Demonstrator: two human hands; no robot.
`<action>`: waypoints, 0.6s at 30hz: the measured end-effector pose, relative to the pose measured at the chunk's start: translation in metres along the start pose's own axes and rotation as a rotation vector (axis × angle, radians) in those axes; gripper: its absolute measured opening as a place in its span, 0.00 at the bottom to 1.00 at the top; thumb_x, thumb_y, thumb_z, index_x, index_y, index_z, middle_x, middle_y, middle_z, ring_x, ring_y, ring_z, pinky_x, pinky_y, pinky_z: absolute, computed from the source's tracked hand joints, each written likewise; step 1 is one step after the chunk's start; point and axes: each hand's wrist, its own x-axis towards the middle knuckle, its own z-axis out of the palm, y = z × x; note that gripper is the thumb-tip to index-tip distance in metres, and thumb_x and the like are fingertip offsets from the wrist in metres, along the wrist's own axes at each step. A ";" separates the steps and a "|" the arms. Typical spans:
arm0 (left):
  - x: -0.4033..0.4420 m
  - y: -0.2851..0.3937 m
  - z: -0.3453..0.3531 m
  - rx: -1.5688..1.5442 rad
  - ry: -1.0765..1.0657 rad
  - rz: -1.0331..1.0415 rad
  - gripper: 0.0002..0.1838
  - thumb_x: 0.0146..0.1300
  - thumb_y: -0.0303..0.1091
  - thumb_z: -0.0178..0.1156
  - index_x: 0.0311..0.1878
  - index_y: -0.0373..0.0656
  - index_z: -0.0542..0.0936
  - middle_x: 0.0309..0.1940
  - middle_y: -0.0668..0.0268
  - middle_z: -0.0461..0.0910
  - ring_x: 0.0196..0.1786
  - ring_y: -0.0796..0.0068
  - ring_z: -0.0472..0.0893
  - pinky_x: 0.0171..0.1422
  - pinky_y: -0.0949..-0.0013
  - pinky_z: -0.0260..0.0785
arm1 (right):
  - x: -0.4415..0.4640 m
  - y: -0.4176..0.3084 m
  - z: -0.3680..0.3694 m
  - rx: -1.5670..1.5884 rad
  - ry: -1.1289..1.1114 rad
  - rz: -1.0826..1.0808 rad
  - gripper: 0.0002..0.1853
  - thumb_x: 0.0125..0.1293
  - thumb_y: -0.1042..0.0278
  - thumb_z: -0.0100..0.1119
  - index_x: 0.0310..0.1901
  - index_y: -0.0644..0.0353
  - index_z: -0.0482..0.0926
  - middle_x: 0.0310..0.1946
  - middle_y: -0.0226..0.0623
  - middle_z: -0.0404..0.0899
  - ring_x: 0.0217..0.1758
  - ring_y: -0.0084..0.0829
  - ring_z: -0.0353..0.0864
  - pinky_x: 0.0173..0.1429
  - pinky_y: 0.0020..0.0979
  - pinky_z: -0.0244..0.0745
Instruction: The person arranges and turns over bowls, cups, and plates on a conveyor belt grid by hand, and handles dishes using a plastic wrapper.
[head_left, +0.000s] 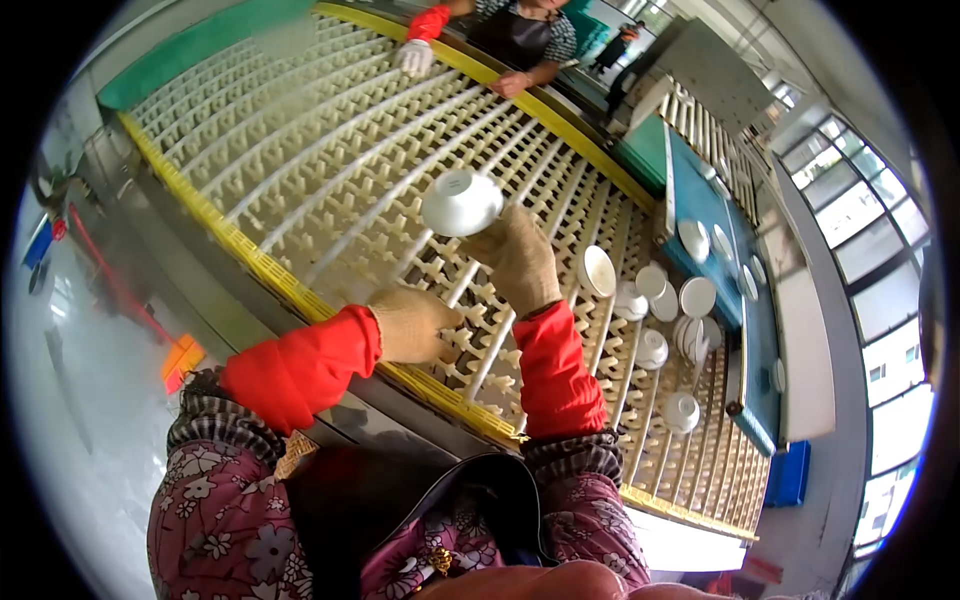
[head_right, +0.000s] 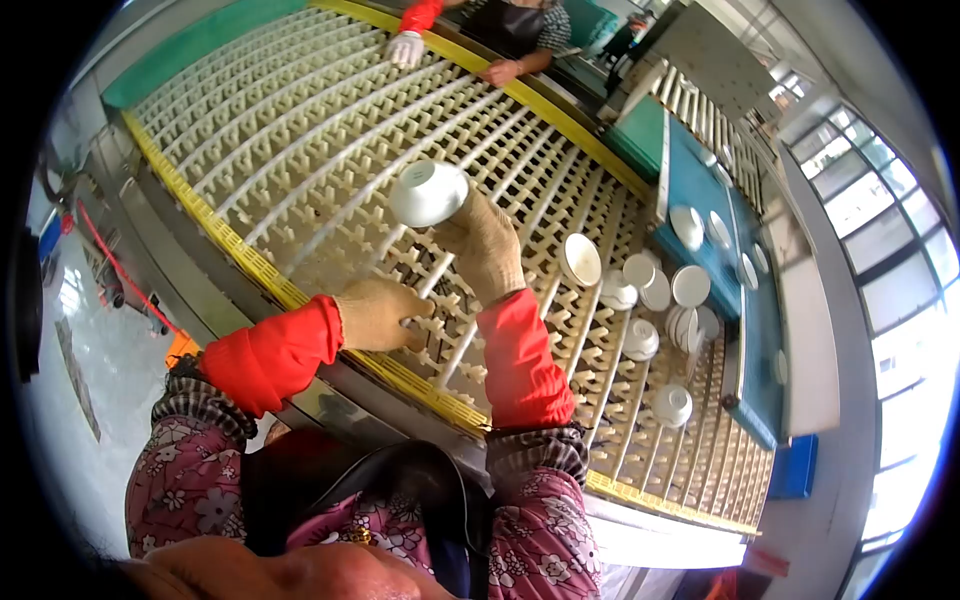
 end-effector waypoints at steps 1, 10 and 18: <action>-0.001 0.004 -0.003 0.023 -0.009 -0.013 0.36 0.66 0.62 0.74 0.70 0.48 0.89 0.59 0.48 0.92 0.62 0.42 0.91 0.68 0.43 0.82 | 0.004 0.013 0.014 0.000 -0.093 0.023 0.03 0.84 0.75 0.63 0.51 0.66 0.83 0.56 0.47 0.89 0.54 0.37 0.93 0.54 0.32 0.91; 0.002 0.008 -0.003 0.061 -0.067 -0.077 0.36 0.71 0.69 0.69 0.67 0.49 0.89 0.52 0.49 0.93 0.57 0.43 0.92 0.63 0.41 0.83 | -0.057 0.123 -0.037 -0.432 0.205 0.418 0.38 0.64 0.52 0.84 0.70 0.67 0.85 0.62 0.63 0.89 0.64 0.57 0.91 0.70 0.49 0.85; 0.002 0.012 -0.004 0.039 0.021 -0.123 0.33 0.70 0.67 0.72 0.61 0.47 0.90 0.51 0.49 0.93 0.56 0.43 0.92 0.60 0.42 0.83 | -0.079 0.158 -0.042 -0.491 0.015 0.665 0.31 0.69 0.39 0.72 0.48 0.68 0.93 0.40 0.61 0.93 0.47 0.58 0.94 0.59 0.53 0.87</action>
